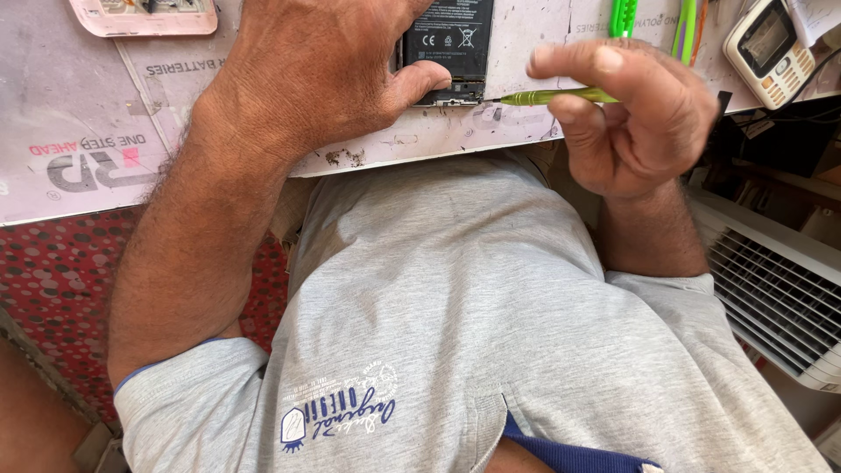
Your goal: The person cleans a small black component with a green toothbrush, then uses a green pen-like tool to work on the internal connectors of a disassembled smartphone. The person repeatedly probes and adjusts the phone's internal parts on a cluttered workbench.
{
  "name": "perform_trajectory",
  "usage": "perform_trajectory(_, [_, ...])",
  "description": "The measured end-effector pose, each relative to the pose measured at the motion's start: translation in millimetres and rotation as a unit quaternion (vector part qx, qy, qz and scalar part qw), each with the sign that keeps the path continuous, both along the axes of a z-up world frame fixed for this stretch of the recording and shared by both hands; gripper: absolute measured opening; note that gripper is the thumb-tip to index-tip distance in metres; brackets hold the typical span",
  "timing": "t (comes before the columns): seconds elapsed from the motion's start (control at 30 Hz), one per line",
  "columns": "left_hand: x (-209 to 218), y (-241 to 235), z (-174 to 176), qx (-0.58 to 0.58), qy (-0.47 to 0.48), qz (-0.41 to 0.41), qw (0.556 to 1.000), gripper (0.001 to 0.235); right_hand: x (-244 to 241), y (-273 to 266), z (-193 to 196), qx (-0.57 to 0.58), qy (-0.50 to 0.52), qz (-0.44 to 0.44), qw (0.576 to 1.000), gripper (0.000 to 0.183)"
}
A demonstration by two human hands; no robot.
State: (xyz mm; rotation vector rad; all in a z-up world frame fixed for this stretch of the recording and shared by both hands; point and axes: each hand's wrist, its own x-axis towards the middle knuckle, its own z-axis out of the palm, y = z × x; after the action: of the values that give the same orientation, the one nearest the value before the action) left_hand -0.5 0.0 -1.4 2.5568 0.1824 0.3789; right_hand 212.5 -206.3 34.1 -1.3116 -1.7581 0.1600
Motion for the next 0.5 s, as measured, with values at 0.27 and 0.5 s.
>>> perform_trajectory(0.27, [0,0,-2,0.033,0.01,0.005,0.999,0.05,-9,7,10,0.039,-0.035,0.04,0.998,0.033])
perform_trajectory(0.5, [0,-1,-2,0.045,0.014,0.009,0.999,0.052,-13,8,12,0.022,-0.012,0.026,0.999,0.028])
